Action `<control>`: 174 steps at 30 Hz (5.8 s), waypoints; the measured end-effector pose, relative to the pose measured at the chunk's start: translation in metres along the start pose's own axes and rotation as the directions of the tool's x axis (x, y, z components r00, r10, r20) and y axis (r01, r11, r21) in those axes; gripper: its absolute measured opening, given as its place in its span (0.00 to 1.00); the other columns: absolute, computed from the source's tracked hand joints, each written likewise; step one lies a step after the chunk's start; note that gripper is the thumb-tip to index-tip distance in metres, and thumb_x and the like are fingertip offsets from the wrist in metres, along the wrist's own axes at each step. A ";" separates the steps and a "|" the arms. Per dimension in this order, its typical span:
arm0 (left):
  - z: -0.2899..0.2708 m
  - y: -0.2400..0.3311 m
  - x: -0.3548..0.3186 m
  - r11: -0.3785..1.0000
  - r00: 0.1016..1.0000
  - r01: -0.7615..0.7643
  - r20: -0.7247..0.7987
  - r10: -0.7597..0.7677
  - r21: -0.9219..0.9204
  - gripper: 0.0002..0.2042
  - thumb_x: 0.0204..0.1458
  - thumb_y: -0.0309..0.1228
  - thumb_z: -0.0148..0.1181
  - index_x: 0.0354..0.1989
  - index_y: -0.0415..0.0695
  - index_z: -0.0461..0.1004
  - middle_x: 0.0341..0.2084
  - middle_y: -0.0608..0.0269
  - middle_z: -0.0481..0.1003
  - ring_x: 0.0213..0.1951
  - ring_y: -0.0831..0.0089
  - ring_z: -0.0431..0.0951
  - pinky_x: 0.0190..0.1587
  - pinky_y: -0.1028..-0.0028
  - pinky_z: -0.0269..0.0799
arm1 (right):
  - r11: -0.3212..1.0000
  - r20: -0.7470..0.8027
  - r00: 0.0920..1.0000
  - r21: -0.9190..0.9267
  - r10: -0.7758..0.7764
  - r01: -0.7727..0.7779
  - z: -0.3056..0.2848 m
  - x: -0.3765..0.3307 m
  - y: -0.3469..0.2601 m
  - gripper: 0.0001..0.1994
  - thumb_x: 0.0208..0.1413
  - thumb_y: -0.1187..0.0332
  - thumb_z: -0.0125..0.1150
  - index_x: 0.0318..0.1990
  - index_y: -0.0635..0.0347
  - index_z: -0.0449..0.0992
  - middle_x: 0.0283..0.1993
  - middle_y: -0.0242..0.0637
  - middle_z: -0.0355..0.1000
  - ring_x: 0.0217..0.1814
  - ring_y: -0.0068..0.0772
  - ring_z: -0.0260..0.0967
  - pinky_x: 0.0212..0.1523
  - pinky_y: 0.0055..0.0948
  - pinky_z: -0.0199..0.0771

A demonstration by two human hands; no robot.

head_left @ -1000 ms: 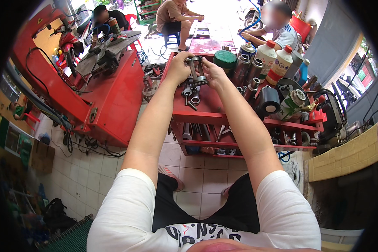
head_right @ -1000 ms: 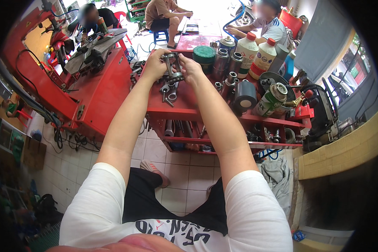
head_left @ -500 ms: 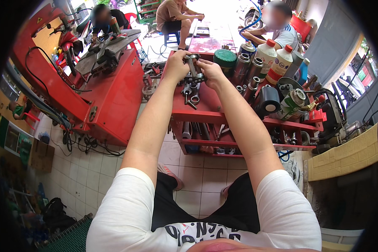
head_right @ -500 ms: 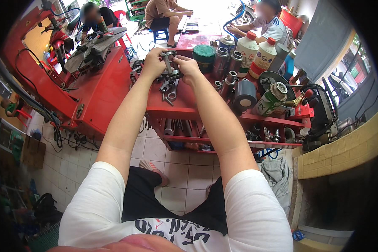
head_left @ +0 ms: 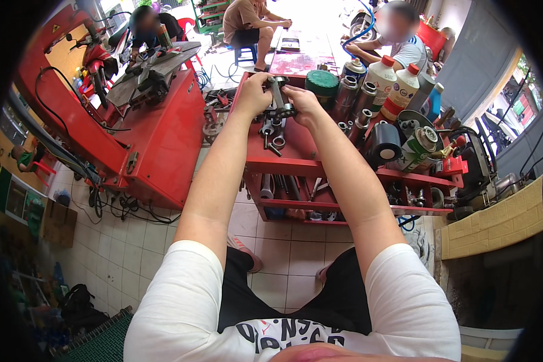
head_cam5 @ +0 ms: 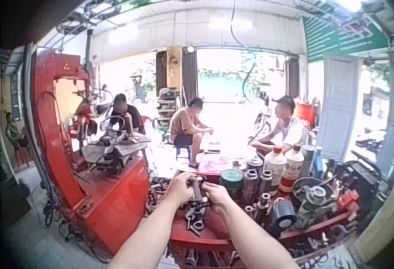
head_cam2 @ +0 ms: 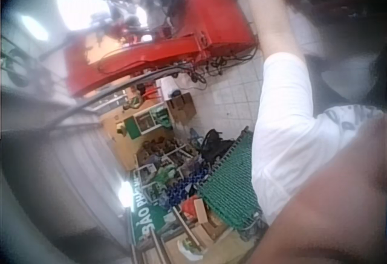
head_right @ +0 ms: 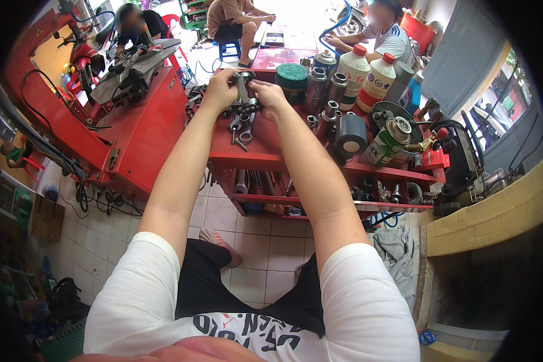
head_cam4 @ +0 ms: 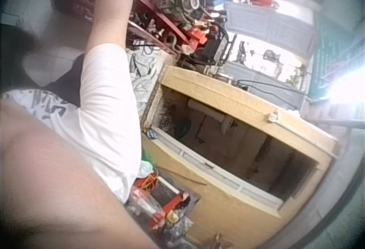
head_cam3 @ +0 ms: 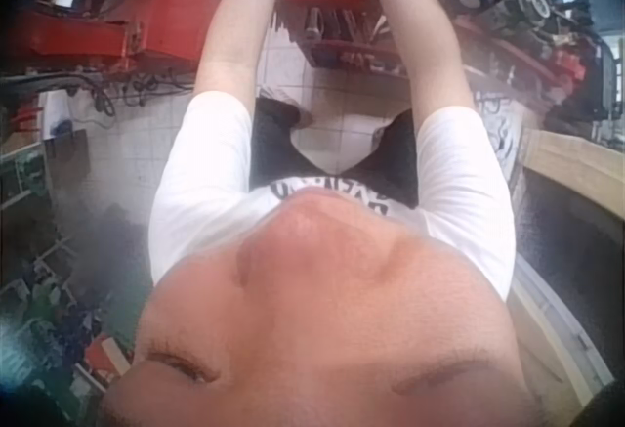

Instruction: The person sits on the floor of a workshop and assembles a small mechanical component, likely a carburetor, using their hands. They manipulate small parts and tools on a red workbench, repeatedly adjusting and fitting pieces together.

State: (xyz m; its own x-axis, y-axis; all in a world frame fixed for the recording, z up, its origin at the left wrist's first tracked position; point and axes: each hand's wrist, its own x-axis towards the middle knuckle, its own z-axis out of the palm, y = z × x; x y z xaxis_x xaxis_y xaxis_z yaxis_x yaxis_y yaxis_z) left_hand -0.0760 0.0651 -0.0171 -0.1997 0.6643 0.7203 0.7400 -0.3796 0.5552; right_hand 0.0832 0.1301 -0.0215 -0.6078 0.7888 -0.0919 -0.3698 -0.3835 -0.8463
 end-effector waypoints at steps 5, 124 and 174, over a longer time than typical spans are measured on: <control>0.003 0.006 0.000 1.000 1.000 0.003 0.001 -0.003 -0.019 0.13 0.49 0.24 0.65 0.44 0.38 0.80 0.38 0.48 0.82 0.42 0.55 0.83 0.46 0.64 0.77 | 0.999 -0.003 1.000 0.041 -0.018 0.018 -0.005 0.004 0.000 0.18 0.67 0.75 0.59 0.62 0.72 0.71 0.50 0.44 0.79 0.46 0.33 0.81 0.43 0.33 0.84; 0.001 0.018 -0.002 0.995 0.999 -0.017 0.036 0.014 0.101 0.17 0.50 0.28 0.68 0.49 0.40 0.77 0.44 0.50 0.78 0.47 0.56 0.79 0.51 0.63 0.74 | 0.997 -0.014 0.997 0.013 -0.078 0.078 -0.005 0.005 0.002 0.18 0.64 0.76 0.62 0.61 0.70 0.72 0.46 0.42 0.78 0.42 0.33 0.80 0.37 0.34 0.84; -0.001 0.025 -0.002 1.000 0.999 0.019 -0.030 -0.019 0.002 0.20 0.51 0.25 0.65 0.52 0.43 0.69 0.38 0.51 0.81 0.43 0.55 0.84 0.48 0.61 0.77 | 0.998 -0.016 1.000 0.054 -0.012 0.013 -0.001 0.002 -0.002 0.17 0.65 0.75 0.62 0.60 0.71 0.72 0.47 0.44 0.79 0.44 0.35 0.80 0.41 0.37 0.85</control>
State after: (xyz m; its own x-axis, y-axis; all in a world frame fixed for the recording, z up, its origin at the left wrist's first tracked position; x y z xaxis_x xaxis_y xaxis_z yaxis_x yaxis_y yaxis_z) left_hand -0.0579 0.0535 -0.0043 -0.2329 0.6519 0.7217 0.7376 -0.3653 0.5679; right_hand 0.0834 0.1333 -0.0208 -0.5919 0.8010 -0.0901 -0.4152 -0.3988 -0.8177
